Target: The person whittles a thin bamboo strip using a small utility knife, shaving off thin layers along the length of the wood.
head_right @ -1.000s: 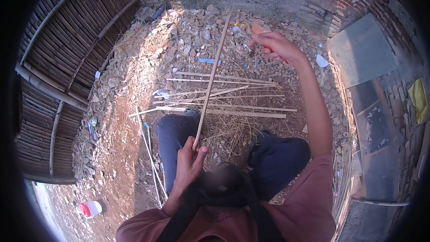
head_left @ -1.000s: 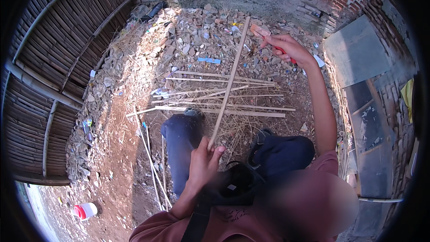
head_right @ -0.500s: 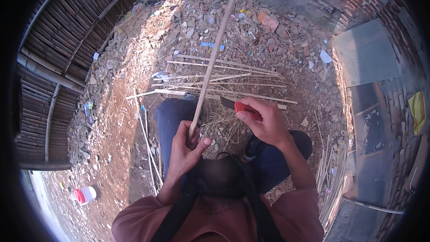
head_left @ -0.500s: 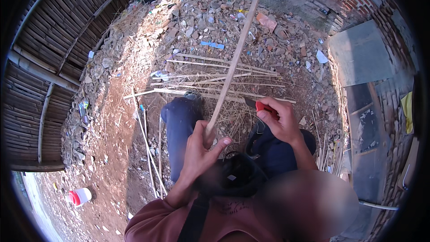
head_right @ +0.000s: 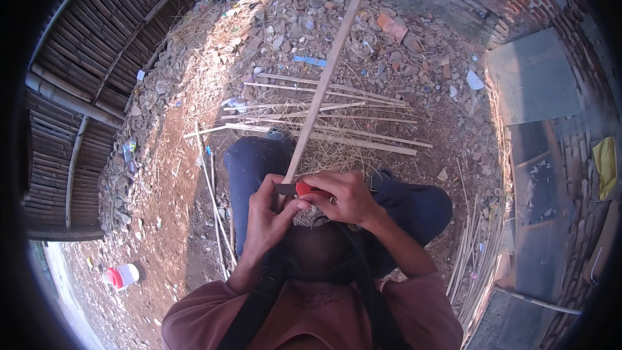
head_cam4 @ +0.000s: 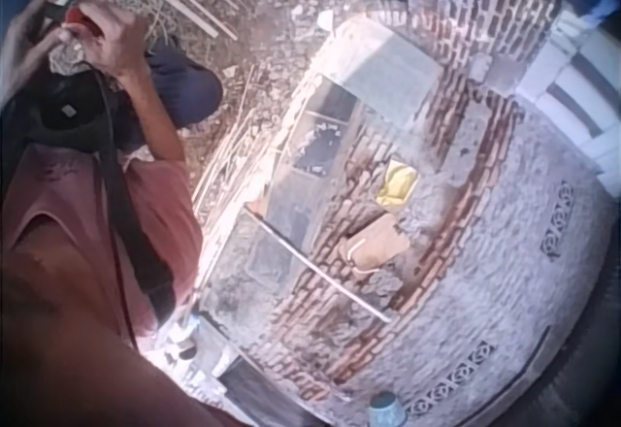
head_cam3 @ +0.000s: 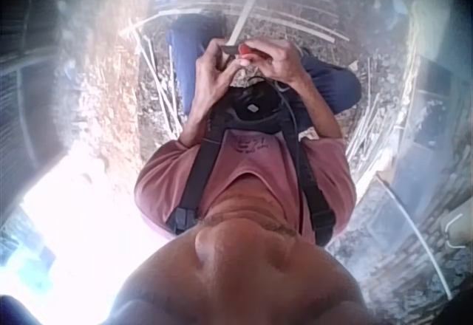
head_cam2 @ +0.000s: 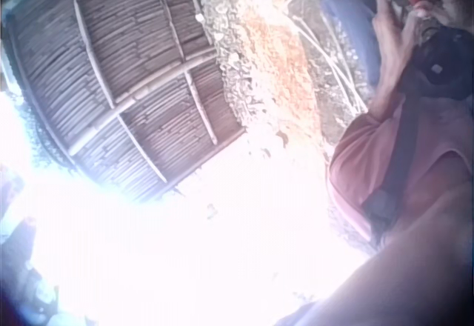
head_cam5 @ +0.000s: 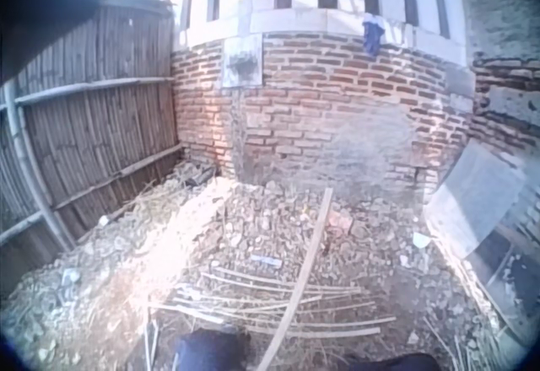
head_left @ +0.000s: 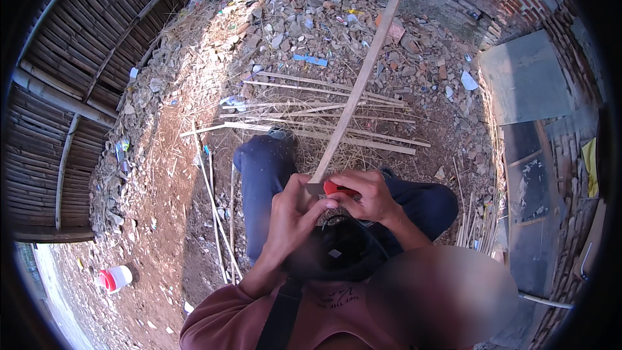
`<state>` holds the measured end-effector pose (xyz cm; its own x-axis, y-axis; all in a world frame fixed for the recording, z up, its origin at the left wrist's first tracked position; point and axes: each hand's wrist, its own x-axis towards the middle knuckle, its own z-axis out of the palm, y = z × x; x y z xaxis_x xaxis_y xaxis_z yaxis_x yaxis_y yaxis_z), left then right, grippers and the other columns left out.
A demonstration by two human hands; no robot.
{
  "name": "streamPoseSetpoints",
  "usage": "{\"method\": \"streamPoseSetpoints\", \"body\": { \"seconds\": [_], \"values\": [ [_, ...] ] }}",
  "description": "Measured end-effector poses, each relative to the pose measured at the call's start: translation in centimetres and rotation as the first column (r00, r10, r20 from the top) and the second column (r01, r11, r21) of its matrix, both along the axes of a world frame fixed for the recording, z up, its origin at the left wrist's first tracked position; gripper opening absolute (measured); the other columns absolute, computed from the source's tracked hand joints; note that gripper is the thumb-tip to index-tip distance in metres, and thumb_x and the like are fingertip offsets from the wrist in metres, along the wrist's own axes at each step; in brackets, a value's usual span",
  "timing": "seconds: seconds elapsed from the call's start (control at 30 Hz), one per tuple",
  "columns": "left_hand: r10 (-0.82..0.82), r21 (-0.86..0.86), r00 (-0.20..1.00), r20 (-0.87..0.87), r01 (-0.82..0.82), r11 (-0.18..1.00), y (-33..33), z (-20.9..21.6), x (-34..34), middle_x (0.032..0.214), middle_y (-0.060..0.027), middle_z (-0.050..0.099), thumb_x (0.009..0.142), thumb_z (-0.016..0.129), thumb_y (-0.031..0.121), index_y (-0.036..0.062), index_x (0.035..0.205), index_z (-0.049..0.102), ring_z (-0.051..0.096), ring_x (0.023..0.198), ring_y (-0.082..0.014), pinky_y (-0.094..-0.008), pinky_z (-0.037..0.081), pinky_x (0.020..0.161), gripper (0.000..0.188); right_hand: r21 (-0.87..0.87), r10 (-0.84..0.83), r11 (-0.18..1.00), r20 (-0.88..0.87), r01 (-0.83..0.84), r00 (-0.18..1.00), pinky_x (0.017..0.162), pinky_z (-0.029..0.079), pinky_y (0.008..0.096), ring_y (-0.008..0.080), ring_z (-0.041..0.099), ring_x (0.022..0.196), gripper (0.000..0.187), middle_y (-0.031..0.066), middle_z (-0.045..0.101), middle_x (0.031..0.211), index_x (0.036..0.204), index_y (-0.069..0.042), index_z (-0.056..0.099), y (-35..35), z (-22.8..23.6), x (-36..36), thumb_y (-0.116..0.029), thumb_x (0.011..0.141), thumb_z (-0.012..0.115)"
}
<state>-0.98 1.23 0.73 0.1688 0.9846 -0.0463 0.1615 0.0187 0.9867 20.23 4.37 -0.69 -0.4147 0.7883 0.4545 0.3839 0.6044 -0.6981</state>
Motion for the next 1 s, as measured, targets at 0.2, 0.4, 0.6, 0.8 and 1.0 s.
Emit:
{"method": "streamPoseSetpoints", "body": {
  "seconds": [0.2,0.4,0.6,0.8,1.0],
  "values": [
    [0.001,-0.01,1.0,0.02,-0.001,1.0,-0.1,-1.0,0.2,0.082,-0.0009,0.073,0.09,0.089,0.013,-0.0002,0.112,0.063,0.058,0.072,-0.0001,-0.0206,0.045,0.061,0.037,0.019,0.007,1.0,-0.002,-0.006,1.0,0.062,0.06,0.0344,0.0246,0.077,0.075,0.032,0.0091,0.079,0.094,0.117,-0.007,0.077,0.0,-0.1,0.3,-0.024,0.091,0.084],
    [0.092,0.061,0.995,-0.035,-0.089,0.994,-0.1,0.0,0.9,0.071,0.0042,0.064,0.092,0.088,0.016,-0.0004,0.105,0.066,0.048,0.066,0.0003,-0.0212,0.038,0.057,0.03,0.085,-0.06,0.995,0.002,0.06,0.998,0.055,0.056,0.0344,0.0226,0.074,0.067,0.033,0.0052,0.076,0.087,0.118,-0.009,0.077,0.0,-0.4,-0.1,-0.027,0.092,0.083],
    [0.113,0.047,0.993,-0.021,-0.112,0.993,0.0,0.5,1.3,0.066,0.0077,0.052,0.094,0.086,0.018,0.0006,0.101,0.067,0.039,0.064,-0.0006,-0.0232,0.031,0.054,0.026,0.097,-0.112,0.99,0.056,0.106,0.992,0.055,0.056,0.0359,0.0269,0.073,0.065,0.028,0.0101,0.074,0.085,0.112,-0.003,0.076,-0.4,0.6,-0.4,-0.02,0.09,0.08],
    [0.128,0.044,0.991,-0.036,-0.126,0.991,0.0,-0.2,1.5,0.065,0.0075,0.051,0.097,0.083,0.021,0.0011,0.098,0.067,0.039,0.064,-0.0005,-0.0237,0.032,0.054,0.025,0.179,-0.177,0.97,0.047,0.166,0.983,0.052,0.054,0.035,0.0218,0.071,0.062,0.036,0.0057,0.073,0.082,0.12,-0.008,0.076,-0.5,0.1,-0.8,-0.028,0.091,0.084],
    [0.116,0.074,0.989,-0.096,-0.109,0.991,0.3,0.8,1.9,0.065,-0.0026,0.058,0.099,0.081,0.027,-0.001,0.102,0.065,0.049,0.06,-0.0054,-0.0279,0.04,0.054,0.032,0.21,-0.261,0.948,0.091,0.238,0.961,0.052,0.054,0.0349,0.0207,0.07,0.061,0.035,0.0057,0.074,0.082,0.12,-0.008,0.077,-0.6,0.9,-0.9,-0.026,0.091,0.084]
  ]
}}
